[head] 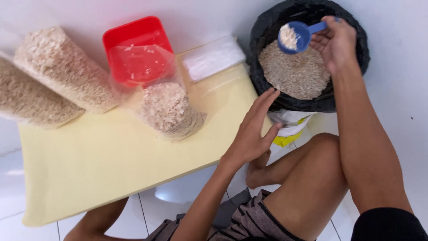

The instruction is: Filling plastic bags with wood shavings or pet bedding using a scoop and weighing them on a scale.

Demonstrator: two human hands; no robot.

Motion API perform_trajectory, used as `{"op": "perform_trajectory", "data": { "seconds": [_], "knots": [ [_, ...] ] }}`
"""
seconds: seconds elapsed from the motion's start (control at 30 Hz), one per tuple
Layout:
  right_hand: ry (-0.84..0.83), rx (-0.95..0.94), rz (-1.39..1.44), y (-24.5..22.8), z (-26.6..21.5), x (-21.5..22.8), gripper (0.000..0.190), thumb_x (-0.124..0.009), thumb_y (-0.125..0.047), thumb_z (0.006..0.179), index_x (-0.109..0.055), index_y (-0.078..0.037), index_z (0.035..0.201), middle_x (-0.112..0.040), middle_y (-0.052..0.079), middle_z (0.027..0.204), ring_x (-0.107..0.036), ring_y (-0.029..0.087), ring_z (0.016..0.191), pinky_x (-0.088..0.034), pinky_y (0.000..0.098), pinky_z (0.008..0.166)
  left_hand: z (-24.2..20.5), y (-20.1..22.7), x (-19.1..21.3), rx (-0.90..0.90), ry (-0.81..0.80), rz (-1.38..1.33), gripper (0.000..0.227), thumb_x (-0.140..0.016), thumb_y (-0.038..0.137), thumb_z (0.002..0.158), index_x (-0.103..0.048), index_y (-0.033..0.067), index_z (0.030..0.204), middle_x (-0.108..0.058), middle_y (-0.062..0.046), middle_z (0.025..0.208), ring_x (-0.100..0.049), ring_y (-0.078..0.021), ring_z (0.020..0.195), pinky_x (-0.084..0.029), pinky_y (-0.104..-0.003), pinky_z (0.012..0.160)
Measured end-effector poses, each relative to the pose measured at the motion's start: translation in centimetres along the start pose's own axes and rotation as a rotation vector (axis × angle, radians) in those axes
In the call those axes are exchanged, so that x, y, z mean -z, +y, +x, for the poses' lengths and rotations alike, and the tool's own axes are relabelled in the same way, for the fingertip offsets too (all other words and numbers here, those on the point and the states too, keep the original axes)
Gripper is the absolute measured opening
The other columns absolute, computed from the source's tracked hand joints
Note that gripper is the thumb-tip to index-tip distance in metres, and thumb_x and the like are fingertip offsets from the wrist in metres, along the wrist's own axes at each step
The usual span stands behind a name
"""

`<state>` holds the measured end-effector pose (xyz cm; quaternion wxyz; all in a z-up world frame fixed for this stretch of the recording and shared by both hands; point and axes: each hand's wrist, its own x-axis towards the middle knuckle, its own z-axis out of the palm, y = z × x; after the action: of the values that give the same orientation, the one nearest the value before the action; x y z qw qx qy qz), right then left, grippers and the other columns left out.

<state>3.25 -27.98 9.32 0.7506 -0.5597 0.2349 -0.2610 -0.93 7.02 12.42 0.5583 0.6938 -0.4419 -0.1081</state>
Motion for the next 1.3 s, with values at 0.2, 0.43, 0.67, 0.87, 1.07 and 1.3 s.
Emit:
{"op": "perform_trajectory", "data": {
  "seconds": [0.2, 0.43, 0.67, 0.87, 1.07, 1.3],
  "knots": [
    [-0.124, 0.053, 0.164, -4.3, -3.6, -7.2, 0.018, -0.06, -0.026, 0.105, -0.065, -0.013, 0.117, -0.07, 0.001, 0.092, -0.069, 0.011, 0.079, -0.061, 0.0218, 0.078, -5.7, 3.8, 10.0, -0.099, 0.387, -0.039, 0.029, -0.055, -0.001, 0.091, -0.061, 0.0053, 0.119, -0.066, -0.012, 0.122, -0.066, -0.0257, 0.113, -0.054, -0.037, 0.101],
    [-0.315, -0.014, 0.308, -7.8, -8.4, -18.7, 0.024, -0.067, -0.02, 0.094, -0.072, 0.0, 0.106, -0.071, 0.005, 0.09, -0.073, 0.011, 0.081, -0.064, 0.0197, 0.08, -5.1, 3.5, 23.3, -0.143, 0.594, 0.473, 0.041, -0.047, -0.015, 0.094, -0.061, 0.0019, 0.129, -0.044, -0.012, 0.146, -0.048, -0.0291, 0.135, -0.05, -0.035, 0.1],
    [-0.424, 0.172, 0.103, -7.7, -14.3, -27.2, 0.025, -0.066, -0.019, 0.102, -0.066, -0.004, 0.122, -0.073, 0.006, 0.096, -0.077, 0.012, 0.086, -0.066, 0.0185, 0.073, -4.9, 1.5, 24.1, -0.152, 0.476, 0.499, 0.031, -0.055, -0.022, 0.086, -0.066, 0.0005, 0.104, -0.034, -0.016, 0.158, -0.034, -0.0379, 0.154, -0.042, -0.049, 0.12],
    [-0.706, 0.986, -0.53, -7.5, -19.3, -31.4, 0.018, -0.07, 0.018, 0.105, -0.058, 0.009, 0.116, -0.068, 0.015, 0.091, -0.07, 0.02, 0.073, -0.049, 0.0264, 0.06, -5.2, 2.1, 25.2, -0.145, 0.496, 0.509, 0.021, -0.063, -0.018, 0.083, -0.056, 0.003, 0.083, -0.04, -0.009, 0.157, -0.052, -0.031, 0.142, -0.045, -0.045, 0.117],
    [-0.685, 1.199, -0.882, -6.5, -19.8, -31.5, 0.021, -0.081, 0.004, 0.093, -0.074, 0.004, 0.113, -0.07, 0.008, 0.084, -0.053, 0.019, 0.057, -0.038, 0.0338, 0.055, -5.3, 2.3, 25.9, -0.164, 0.472, 0.444, 0.019, -0.06, -0.017, 0.08, -0.057, 0.0019, 0.08, -0.047, -0.012, 0.151, -0.05, -0.0315, 0.142, -0.048, -0.047, 0.114],
    [-0.76, 0.96, -0.644, -5.8, -19.9, -31.1, 0.009, -0.075, 0.01, 0.1, -0.072, 0.005, 0.108, -0.068, 0.008, 0.087, -0.046, 0.013, 0.061, -0.035, 0.0265, 0.056, -5.1, 1.6, 25.4, -0.184, 0.478, 0.415, 0.023, -0.056, -0.022, 0.083, -0.056, 0.0011, 0.082, -0.046, -0.008, 0.151, -0.054, -0.0233, 0.119, -0.05, -0.038, 0.096]
  ]
}}
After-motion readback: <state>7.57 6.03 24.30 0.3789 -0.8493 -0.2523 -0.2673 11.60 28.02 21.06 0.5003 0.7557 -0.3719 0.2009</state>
